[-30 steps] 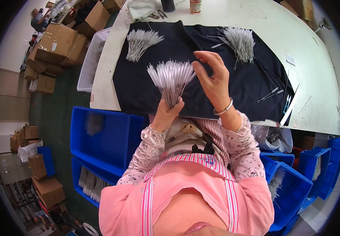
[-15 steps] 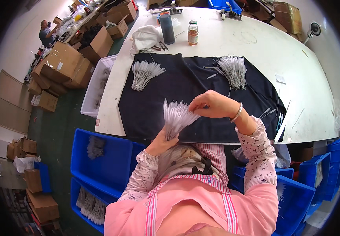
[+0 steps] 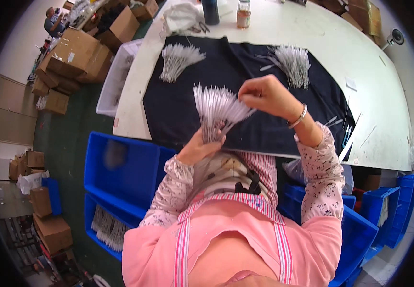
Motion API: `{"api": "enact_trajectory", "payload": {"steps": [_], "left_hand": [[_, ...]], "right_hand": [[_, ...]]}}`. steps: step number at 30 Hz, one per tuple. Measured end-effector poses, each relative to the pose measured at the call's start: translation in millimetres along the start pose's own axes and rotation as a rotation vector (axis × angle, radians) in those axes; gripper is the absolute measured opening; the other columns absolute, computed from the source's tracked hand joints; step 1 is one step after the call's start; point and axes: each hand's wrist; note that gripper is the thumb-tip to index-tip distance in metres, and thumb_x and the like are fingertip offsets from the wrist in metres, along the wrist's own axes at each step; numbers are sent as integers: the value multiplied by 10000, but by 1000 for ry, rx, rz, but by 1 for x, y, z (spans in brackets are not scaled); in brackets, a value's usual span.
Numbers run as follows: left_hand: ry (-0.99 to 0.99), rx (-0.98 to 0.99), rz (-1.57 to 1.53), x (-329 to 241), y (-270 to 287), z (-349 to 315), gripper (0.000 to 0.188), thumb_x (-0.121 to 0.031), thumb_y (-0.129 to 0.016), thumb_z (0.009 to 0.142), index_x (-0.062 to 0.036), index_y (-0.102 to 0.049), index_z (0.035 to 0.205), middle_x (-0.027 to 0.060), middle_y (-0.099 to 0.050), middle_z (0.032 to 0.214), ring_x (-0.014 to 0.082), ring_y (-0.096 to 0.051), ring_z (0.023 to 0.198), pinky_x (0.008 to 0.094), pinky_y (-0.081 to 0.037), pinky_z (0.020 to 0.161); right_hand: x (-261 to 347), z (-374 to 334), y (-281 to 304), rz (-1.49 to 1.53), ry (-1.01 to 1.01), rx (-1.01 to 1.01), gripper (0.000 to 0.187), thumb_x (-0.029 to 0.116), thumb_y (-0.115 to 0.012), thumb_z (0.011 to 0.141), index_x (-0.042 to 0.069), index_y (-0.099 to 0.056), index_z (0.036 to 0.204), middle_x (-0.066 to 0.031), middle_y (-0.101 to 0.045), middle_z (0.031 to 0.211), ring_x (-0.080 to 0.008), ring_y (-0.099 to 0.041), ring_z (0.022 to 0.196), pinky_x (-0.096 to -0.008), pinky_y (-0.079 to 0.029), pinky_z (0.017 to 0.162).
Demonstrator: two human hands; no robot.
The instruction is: The person gathers loose white cable ties from a black cloth on a table, aligns them into neat bundles, and secures them with a twist tie. They then place the finished bundles into a blue bin. The process is repeated multiple times throughout the video.
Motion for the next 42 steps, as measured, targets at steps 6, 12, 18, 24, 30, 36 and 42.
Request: {"api": "enact_trajectory", "payload": {"steps": [6, 12, 18, 24, 30, 36, 42], "left_hand": [[-33, -4, 26, 4, -1, 5, 555, 52, -593, 785, -29, -367, 1285, 47, -563, 898, 72, -500, 605, 194, -383, 490], [-11, -22, 75, 1, -1, 7, 523, 32, -606, 785, -23, -394, 1260, 38, -558, 880, 70, -513, 642, 196, -406, 540], [-5, 27, 117, -8, -6, 3, 502, 15, -623, 786, -13, -425, 1246, 21, -561, 888, 56, -511, 673, 189, -416, 579], [-65, 26, 94, -7, -9, 4, 520, 23, -616, 781, -10, -419, 1260, 27, -571, 900, 55, -511, 673, 181, -408, 568], [11, 29, -2, -8, -7, 0, 464, 5, -592, 794, -14, -432, 1228, 40, -560, 855, 66, -492, 614, 200, -369, 482], [-68, -184, -400, -7, -4, 14, 287, -59, -555, 841, -30, -503, 1122, 65, -562, 886, 111, -537, 681, 246, -451, 525], [34, -113, -660, -32, -27, 33, 251, -84, -504, 886, -25, -516, 1130, 85, -574, 1035, 197, -599, 914, 360, -537, 810]], "right_hand": [[0, -2, 3, 58, -38, -2, 125, 83, -647, 838, -26, -660, 898, -27, -648, 738, -49, -567, 668, -202, -478, 629], [5, 4, 8, 40, 104, -46, 112, 56, -652, 814, -4, -670, 907, -50, -639, 807, -93, -587, 726, -230, -479, 647], [5, 7, 20, -108, 200, 170, 129, 109, -647, 743, 42, -696, 842, -90, -638, 771, -240, -636, 681, -322, -501, 643], [7, 6, 12, -267, 159, 52, 92, 71, -616, 708, 39, -668, 777, -90, -619, 743, -208, -618, 649, -307, -489, 612], [-9, 7, 57, 94, -67, -549, 112, 70, -589, 720, -22, -638, 762, -52, -594, 645, -90, -525, 586, -245, -439, 565], [10, -7, 25, -300, 317, -1027, 47, -1, -624, 709, 18, -592, 737, -44, -559, 646, -137, -529, 568, -256, -429, 532], [-17, -27, -84, -770, 663, -735, 141, 26, -675, 662, 53, -618, 788, -23, -536, 716, -182, -531, 591, -319, -435, 556]]}}
Point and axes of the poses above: each hand's wrist, its own z-axis towards the middle knuckle, its own y-axis out of the back of the hand, x = y × z
